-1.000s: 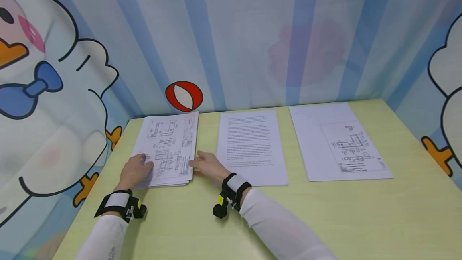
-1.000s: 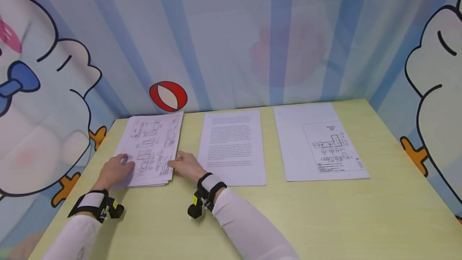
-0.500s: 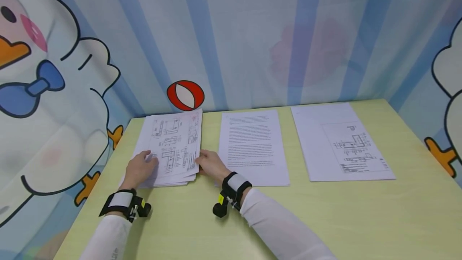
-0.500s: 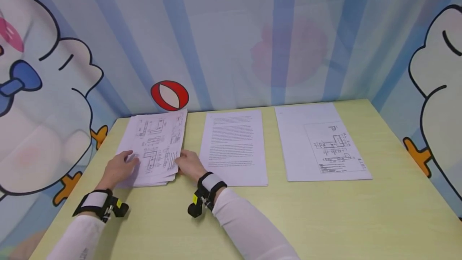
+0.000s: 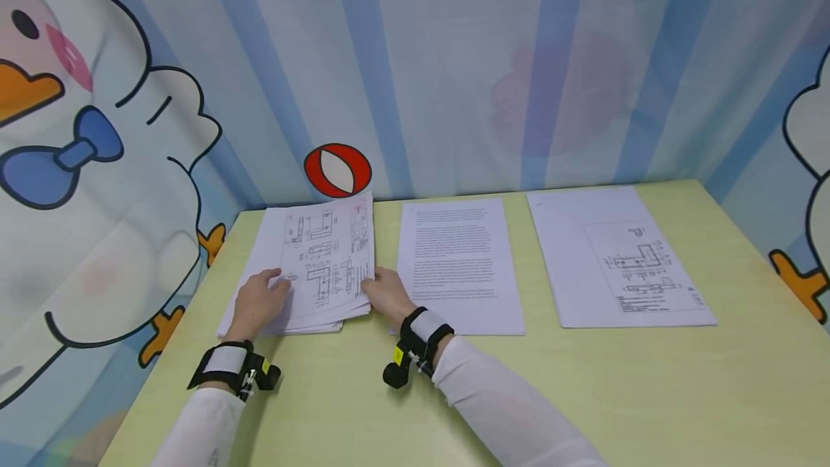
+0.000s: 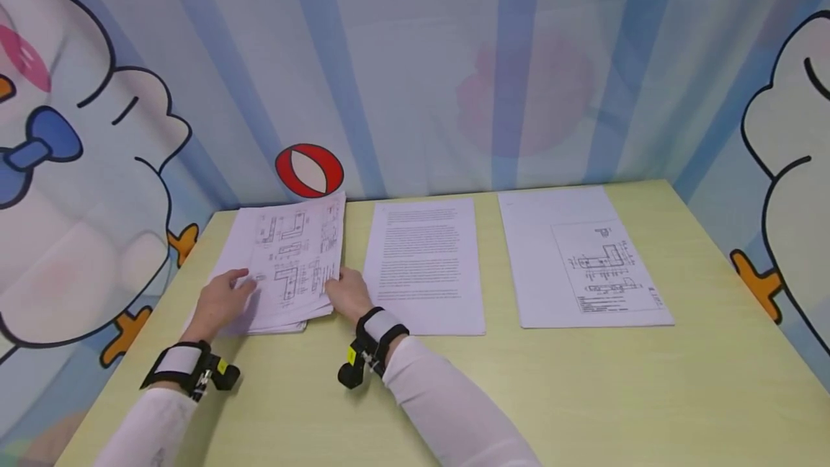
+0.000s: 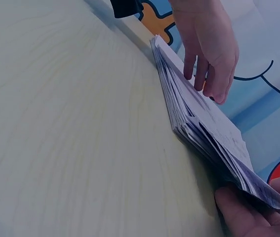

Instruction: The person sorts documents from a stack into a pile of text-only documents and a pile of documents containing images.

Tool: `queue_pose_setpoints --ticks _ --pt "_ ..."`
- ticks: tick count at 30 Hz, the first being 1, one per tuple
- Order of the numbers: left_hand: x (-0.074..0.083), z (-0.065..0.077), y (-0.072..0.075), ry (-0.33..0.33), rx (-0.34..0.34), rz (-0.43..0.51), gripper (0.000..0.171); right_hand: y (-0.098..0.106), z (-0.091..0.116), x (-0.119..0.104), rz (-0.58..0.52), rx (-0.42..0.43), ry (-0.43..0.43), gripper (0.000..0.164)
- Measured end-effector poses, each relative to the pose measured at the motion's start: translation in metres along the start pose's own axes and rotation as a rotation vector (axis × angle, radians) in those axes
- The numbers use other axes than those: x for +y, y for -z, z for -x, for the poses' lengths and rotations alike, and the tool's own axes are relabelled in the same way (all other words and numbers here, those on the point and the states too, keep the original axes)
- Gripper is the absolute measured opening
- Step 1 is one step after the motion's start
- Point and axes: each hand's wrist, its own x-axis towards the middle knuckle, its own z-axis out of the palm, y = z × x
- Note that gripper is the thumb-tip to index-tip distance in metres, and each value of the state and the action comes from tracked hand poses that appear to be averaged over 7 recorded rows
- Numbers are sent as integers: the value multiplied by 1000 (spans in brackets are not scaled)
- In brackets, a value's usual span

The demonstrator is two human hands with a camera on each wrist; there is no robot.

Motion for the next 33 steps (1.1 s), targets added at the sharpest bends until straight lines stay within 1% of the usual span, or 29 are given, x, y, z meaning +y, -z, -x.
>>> queue_pose_setpoints --ticks 4,7,11,15,19,23,25,27,30,33 --pt "1 -1 -1 17 -5 -3 58 1 -1 -1 31 14 1 43" --pt "1 -1 -1 11 -3 3 58 2 -2 -1 43 20 -2 38" --pt "4 -2 -1 12 4 7 57 6 -2 -3 74 7 -10 33" --pt "5 -2 -1 11 5 5 57 8 -1 -5 110 14 10 34" --pt "6 -3 -2 -1 6 1 56 8 -2 -6 138 32 57 39" --pt "10 -3 -4 -23 -8 -12 56 8 -1 -5 174 77 115 45" --pt "11 -3 -5 -31 -13 -9 56 8 -1 -5 186 118 123 42" --pt "13 -2 -6 -37 -8 6 55 10 -1 -5 189 163 118 36" --pt "15 -3 -7 -46 7 57 53 13 -2 -6 186 210 88 28" --pt "19 -3 -8 -40 23 131 52 17 -3 -7 169 228 60 30"
